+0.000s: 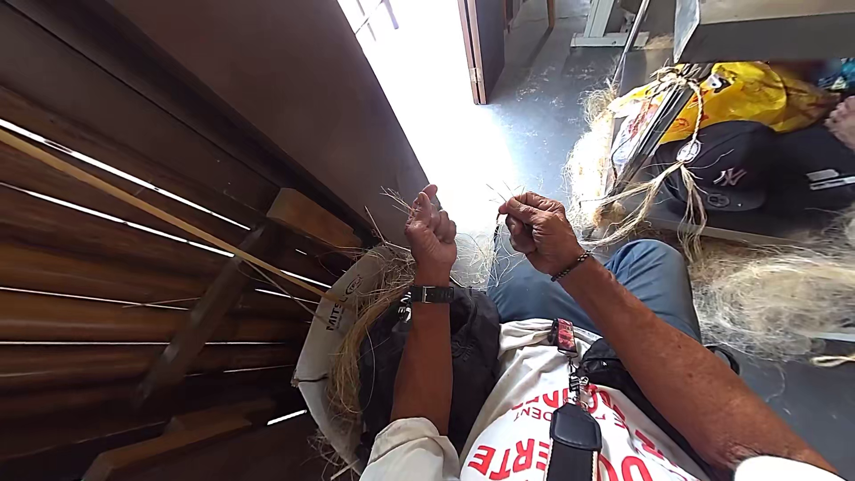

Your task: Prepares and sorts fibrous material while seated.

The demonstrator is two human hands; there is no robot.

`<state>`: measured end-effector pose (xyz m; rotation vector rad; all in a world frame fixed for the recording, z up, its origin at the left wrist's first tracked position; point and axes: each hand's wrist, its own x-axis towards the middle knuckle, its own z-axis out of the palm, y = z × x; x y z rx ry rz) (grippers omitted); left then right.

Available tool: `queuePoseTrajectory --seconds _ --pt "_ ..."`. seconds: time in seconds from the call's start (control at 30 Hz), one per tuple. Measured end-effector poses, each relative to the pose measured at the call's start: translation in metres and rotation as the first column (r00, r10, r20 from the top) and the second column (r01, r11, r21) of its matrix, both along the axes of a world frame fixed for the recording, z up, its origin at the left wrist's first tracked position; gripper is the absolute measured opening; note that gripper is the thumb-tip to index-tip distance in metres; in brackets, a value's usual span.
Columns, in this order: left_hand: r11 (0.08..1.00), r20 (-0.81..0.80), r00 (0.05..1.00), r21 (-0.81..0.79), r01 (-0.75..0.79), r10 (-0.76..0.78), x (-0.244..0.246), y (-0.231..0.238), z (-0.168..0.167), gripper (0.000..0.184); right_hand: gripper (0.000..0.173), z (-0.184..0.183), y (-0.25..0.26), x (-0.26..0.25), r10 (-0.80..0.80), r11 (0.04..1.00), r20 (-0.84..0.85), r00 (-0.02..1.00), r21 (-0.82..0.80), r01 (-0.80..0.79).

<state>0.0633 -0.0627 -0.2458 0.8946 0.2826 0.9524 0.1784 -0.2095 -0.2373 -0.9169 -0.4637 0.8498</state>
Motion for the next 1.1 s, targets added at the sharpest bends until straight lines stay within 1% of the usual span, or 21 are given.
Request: queuePoseTrajectory --seconds 0.07,0.17,0.4,0.57,0.67,0.83,0.93,1.03,1.1 --pt "1.0 -0.068 0.998 0.022 -0.01 0.011 -0.002 -0.004 -0.003 0.027 0.023 0.0 0.0 0.001 -0.016 1.0 -0.024 1.0 0.009 0.016" --pt "0.998 -0.118 0.993 0.056 0.017 -0.01 -0.001 -0.008 -0.005 0.026 0.023 -0.002 0.0 0.002 -0.003 1.0 -0.012 1.0 0.007 0.004" --pt "0.991 -0.108 0.993 0.119 0.06 -0.047 0.004 -0.017 0.001 0.027 0.022 -0.007 0.002 -0.002 0.054 0.997 0.027 0.998 -0.05 -0.053" --pt "0.981 -0.131 0.991 0.193 -0.002 0.028 0.001 -0.016 0.002 0.02 0.021 -0.007 0.001 -0.002 0.082 0.993 0.032 0.996 -0.085 -0.079" --pt "0.971 -0.163 0.986 0.238 0.005 0.035 -0.002 -0.015 0.005 0.019 0.022 -0.006 0.001 -0.002 0.093 0.991 0.025 0.995 -0.095 -0.091" --pt "0.95 -0.228 0.974 0.301 0.081 -0.011 0.0 -0.02 0.007 0.015 0.022 -0.004 0.002 0.005 -0.001 0.982 0.036 0.999 -0.187 0.007" --pt "0.941 -0.254 0.966 0.317 0.122 -0.039 0.004 -0.026 0.006 0.015 0.023 -0.002 0.001 0.009 -0.057 0.973 0.036 0.998 -0.221 0.063" --pt "0.94 -0.283 0.957 0.308 0.147 -0.057 0.01 -0.032 0.002 0.014 0.022 0.004 -0.001 0.006 -0.065 0.967 -0.012 0.998 -0.247 0.06" --pt "0.938 -0.303 0.952 0.314 0.145 -0.045 0.014 -0.035 -0.001 0.012 0.02 0.01 0.0 0.002 -0.055 0.965 -0.074 0.996 -0.261 0.034"
